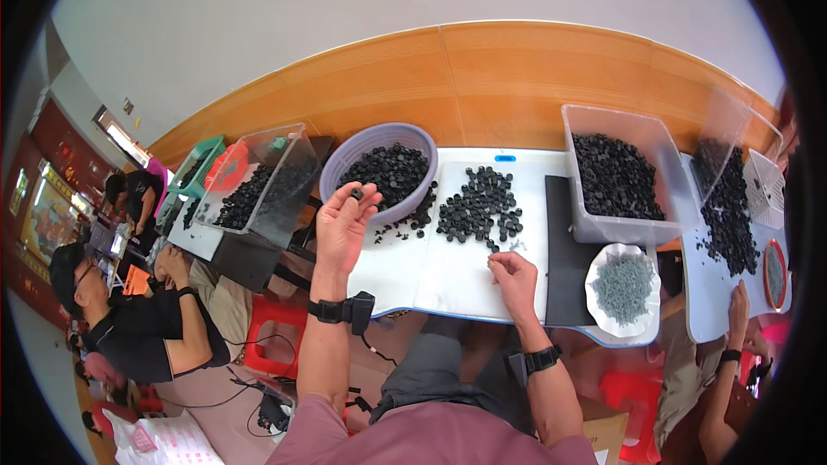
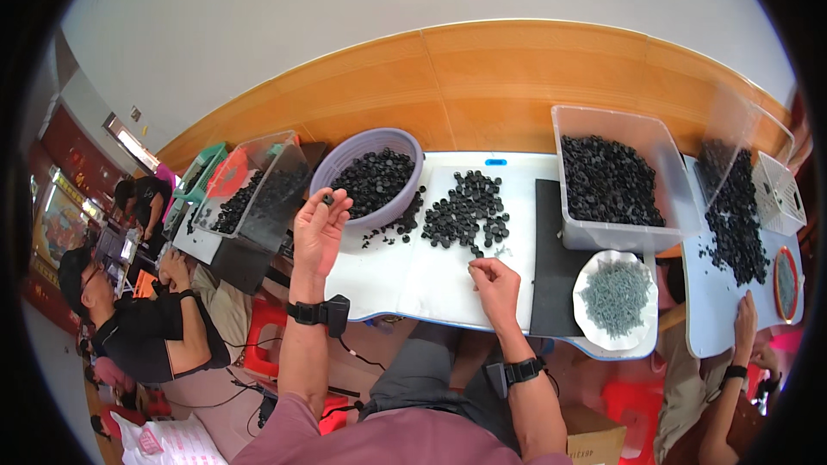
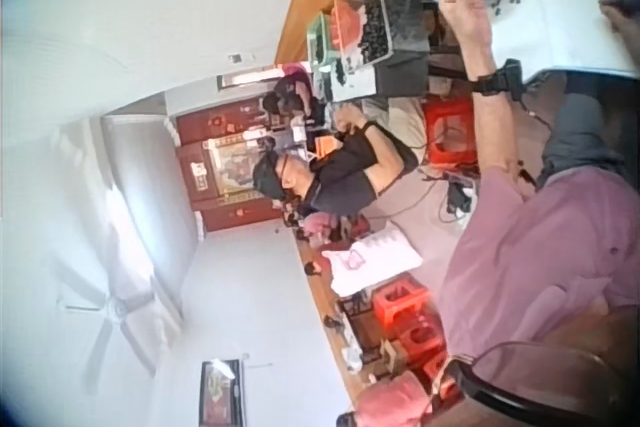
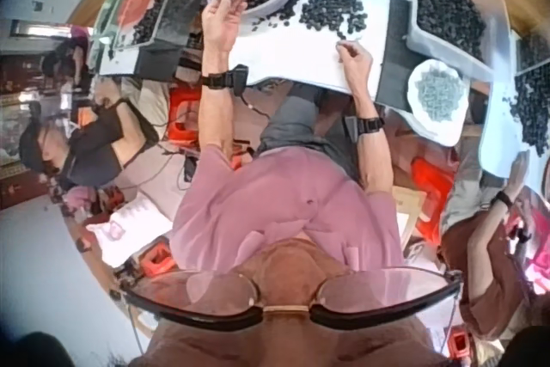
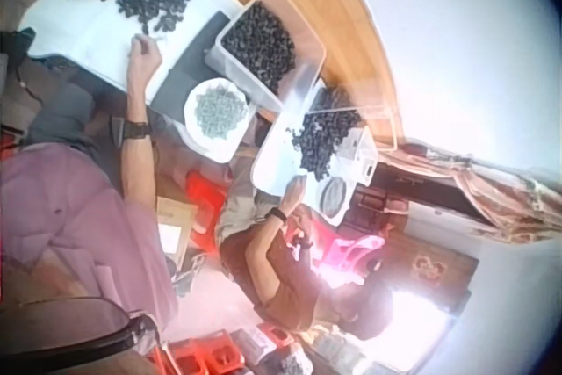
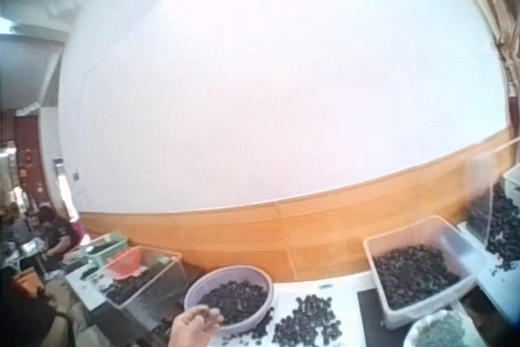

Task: Manual assembly of small plastic components at a workshop table.

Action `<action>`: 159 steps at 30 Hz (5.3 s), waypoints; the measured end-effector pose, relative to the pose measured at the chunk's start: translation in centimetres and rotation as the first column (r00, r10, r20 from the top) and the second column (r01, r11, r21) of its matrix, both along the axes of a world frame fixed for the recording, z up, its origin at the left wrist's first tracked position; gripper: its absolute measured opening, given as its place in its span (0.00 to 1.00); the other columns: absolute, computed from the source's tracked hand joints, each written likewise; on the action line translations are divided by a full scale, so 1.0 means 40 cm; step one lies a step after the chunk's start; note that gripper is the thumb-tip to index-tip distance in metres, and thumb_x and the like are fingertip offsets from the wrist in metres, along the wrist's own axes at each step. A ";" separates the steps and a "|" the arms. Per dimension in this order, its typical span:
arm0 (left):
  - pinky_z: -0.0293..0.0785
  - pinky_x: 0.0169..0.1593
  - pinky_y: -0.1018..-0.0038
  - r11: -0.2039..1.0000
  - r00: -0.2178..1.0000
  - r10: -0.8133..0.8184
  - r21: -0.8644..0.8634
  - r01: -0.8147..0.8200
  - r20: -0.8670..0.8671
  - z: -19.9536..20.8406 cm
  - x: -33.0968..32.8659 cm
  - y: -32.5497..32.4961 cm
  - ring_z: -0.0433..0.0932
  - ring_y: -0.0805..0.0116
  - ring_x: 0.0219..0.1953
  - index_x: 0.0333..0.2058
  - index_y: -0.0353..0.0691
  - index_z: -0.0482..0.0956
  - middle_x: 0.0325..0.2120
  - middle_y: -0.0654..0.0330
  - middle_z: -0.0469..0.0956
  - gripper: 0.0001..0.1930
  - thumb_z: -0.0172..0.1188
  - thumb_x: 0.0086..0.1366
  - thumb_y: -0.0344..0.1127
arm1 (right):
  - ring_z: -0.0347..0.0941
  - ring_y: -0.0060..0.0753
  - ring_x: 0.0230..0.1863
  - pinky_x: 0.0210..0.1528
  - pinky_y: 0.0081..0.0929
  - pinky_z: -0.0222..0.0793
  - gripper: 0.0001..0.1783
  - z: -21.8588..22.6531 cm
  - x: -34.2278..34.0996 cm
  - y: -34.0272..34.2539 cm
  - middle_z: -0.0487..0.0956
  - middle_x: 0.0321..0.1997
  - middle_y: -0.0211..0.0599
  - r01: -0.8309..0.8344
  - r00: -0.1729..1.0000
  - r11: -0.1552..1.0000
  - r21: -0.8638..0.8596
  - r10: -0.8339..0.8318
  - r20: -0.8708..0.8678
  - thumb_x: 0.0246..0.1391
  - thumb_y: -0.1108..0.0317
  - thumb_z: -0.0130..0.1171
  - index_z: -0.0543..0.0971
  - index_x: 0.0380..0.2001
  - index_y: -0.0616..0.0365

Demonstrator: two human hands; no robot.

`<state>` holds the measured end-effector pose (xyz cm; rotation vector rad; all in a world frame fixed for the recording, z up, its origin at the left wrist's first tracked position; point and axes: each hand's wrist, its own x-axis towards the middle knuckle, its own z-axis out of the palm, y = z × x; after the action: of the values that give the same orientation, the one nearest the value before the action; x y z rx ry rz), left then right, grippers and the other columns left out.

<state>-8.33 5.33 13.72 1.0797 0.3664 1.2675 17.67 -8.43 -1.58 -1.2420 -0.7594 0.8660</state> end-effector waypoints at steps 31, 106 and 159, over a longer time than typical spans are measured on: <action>0.79 0.47 0.69 0.975 0.973 -0.220 -0.019 0.222 0.063 -0.064 0.171 -0.127 0.84 0.57 0.43 0.51 0.34 0.77 0.38 0.50 0.84 0.17 0.62 0.71 0.39 | 0.72 0.14 0.24 0.27 0.16 0.69 0.06 0.014 0.008 -0.006 0.82 0.26 0.29 -0.038 0.998 0.997 -0.071 0.042 0.056 0.56 0.76 0.65 0.85 0.36 0.66; 0.77 0.48 0.75 0.874 0.617 0.478 0.411 -0.260 -0.626 -0.026 -0.012 0.149 0.82 0.70 0.43 0.48 0.31 0.81 0.41 0.56 0.85 0.15 0.66 0.65 0.32 | 0.72 0.15 0.24 0.25 0.16 0.68 0.05 0.013 -0.011 -0.011 0.81 0.27 0.29 0.060 0.991 0.997 -0.051 -0.054 0.124 0.55 0.78 0.65 0.84 0.35 0.65; 0.74 0.41 0.64 0.745 0.474 0.563 0.664 0.061 -0.677 -0.366 0.363 -0.121 0.76 0.59 0.38 0.36 0.44 0.84 0.30 0.60 0.72 0.11 0.72 0.54 0.36 | 0.81 0.51 0.36 0.41 0.43 0.75 0.06 0.069 0.130 0.026 0.82 0.34 0.44 0.390 0.432 0.900 -0.195 0.008 0.902 0.52 0.68 0.63 0.84 0.27 0.58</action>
<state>6.18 0.48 -0.94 2.3372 0.9650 1.0283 22.88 -7.37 1.18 -2.1594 -1.2785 0.0465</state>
